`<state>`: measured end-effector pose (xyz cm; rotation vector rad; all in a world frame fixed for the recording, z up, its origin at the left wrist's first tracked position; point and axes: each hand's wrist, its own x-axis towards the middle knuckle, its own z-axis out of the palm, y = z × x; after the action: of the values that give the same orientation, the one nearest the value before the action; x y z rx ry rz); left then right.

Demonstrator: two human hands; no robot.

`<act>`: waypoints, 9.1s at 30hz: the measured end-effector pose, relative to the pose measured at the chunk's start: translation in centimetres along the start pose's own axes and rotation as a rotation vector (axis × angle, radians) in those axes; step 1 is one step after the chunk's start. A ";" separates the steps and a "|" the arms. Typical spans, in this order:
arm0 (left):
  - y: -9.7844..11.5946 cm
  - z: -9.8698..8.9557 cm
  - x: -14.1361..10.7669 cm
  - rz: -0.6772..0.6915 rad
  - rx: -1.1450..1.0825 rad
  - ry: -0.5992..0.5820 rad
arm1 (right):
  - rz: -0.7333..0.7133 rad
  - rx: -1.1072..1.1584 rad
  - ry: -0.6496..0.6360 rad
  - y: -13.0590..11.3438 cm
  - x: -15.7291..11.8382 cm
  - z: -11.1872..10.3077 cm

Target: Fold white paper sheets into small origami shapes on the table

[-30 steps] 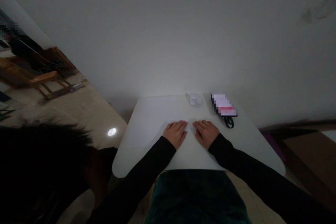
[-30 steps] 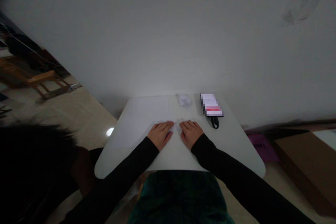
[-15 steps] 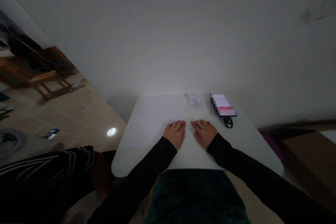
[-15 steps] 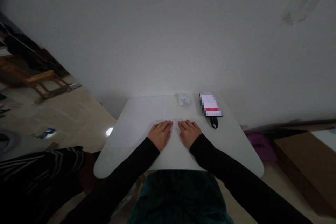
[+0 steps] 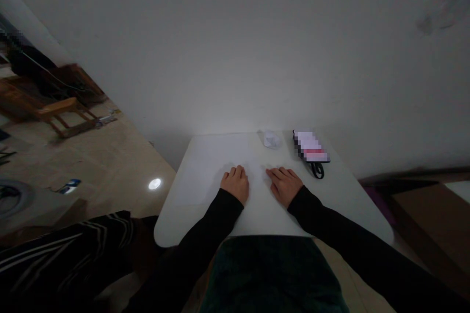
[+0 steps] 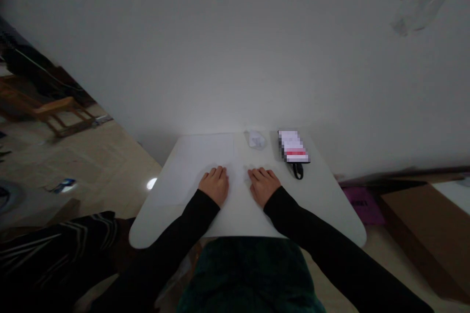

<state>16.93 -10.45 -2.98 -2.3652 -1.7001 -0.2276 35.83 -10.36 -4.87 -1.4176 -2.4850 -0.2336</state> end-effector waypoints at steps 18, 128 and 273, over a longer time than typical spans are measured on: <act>-5.4 -0.3 6.2 -0.234 -0.426 -0.436 | 0.029 -0.054 0.102 -0.5 0.5 0.3; 3.4 3.0 10.8 -0.554 -1.980 0.384 | 0.205 0.891 0.536 4.6 6.1 3.0; -2.6 2.1 11.2 -0.189 -1.851 0.137 | 0.422 1.491 0.586 6.2 6.3 0.8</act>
<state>18.06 1.08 -1.94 -2.6488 -1.7586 -2.8978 37.99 -1.82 -3.67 -0.8650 -1.1482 0.9347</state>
